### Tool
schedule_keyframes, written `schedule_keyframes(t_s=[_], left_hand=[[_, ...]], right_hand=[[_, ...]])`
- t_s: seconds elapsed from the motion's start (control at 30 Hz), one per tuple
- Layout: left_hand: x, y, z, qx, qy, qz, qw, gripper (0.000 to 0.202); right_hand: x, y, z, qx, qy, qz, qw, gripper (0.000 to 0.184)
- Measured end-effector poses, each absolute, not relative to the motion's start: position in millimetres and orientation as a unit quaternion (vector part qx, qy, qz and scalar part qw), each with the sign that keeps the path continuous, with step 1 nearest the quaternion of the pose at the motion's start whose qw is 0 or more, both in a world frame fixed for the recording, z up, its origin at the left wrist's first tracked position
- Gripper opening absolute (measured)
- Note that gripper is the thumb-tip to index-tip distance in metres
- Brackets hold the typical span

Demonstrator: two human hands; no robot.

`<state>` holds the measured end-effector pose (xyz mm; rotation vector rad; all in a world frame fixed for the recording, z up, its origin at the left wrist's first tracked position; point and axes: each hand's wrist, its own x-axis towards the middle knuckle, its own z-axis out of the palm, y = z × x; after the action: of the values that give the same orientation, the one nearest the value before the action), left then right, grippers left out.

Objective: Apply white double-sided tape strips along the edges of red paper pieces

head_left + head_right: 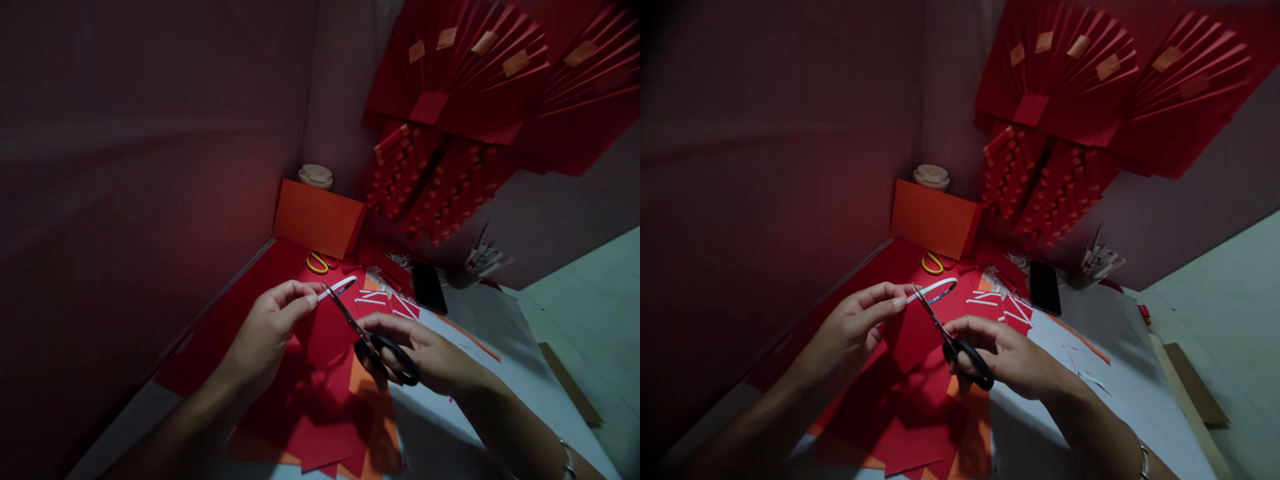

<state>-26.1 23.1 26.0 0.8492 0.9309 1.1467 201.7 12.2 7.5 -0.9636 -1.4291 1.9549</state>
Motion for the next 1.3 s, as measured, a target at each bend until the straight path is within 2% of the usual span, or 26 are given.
schedule_keyframes(t_s=[0.23,0.47,0.9,1.3], left_hand=[[-25,23,27,0.365,0.415,0.507,0.661,0.013],[-26,22,26,0.367,0.409,0.507,0.664,0.014],[-28,22,26,0.39,0.425,0.504,0.643,0.014],[-32,21,27,0.406,0.409,0.5,0.647,0.014]], right_hand=[[200,13,6,-0.341,-0.512,0.739,0.275,0.047],[199,13,6,-0.327,-0.52,0.739,0.276,0.043],[195,12,6,-0.342,-0.479,0.76,0.277,0.049],[219,24,13,-0.323,-0.538,0.734,0.26,0.046]])
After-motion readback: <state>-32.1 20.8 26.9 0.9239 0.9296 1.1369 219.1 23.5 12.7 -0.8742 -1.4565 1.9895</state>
